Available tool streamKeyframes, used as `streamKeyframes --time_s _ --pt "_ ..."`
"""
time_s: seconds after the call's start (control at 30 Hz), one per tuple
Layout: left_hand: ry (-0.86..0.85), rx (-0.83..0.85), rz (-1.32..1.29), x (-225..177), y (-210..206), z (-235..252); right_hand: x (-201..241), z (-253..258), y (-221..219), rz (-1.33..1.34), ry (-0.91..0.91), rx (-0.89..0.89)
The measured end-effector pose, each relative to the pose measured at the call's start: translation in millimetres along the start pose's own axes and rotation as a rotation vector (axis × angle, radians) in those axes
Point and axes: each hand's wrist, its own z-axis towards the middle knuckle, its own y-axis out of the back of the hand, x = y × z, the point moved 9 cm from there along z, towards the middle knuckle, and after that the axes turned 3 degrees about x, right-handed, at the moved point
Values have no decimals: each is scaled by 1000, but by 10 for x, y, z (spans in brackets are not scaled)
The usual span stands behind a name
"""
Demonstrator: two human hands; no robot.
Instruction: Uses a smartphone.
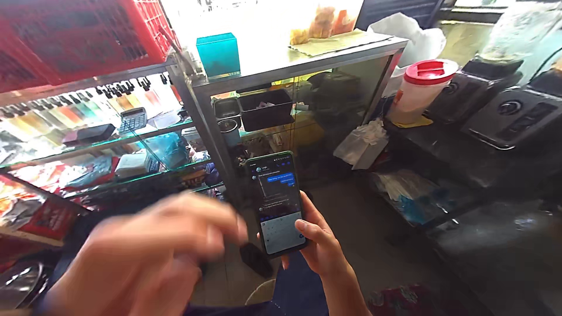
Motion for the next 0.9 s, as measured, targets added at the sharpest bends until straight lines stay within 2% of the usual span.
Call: streamKeyframes --time_s 0.07,0.13,0.23,0.3,0.4,0.47,0.67,0.8,0.9 --pt "107 -106 121 474 52 129 -31 -9 -29 9 -10 4" --pt "355 -93 124 1063 6 29 -68 -11 -58 30 -15 23" --pt "775 -20 -130 1801 -239 -450 -91 -13 -77 20 -24 49" --pt "935 63 -372 1888 -510 -701 -84 -19 -77 -12 -31 48" --pt "884 169 -690 1627 -788 -864 -74 -42 -96 -61 -38 56" --pt "791 164 -775 1498 -830 -890 -82 -34 -116 -69 -40 76" --pt "647 60 -813 1379 -865 -892 -261 26 -185 -99 -87 102" --pt "703 43 -727 1437 -897 -932 -314 56 -157 -147 -120 71" --pt "701 23 -784 1432 -971 -901 -287 60 -153 -189 -108 62"
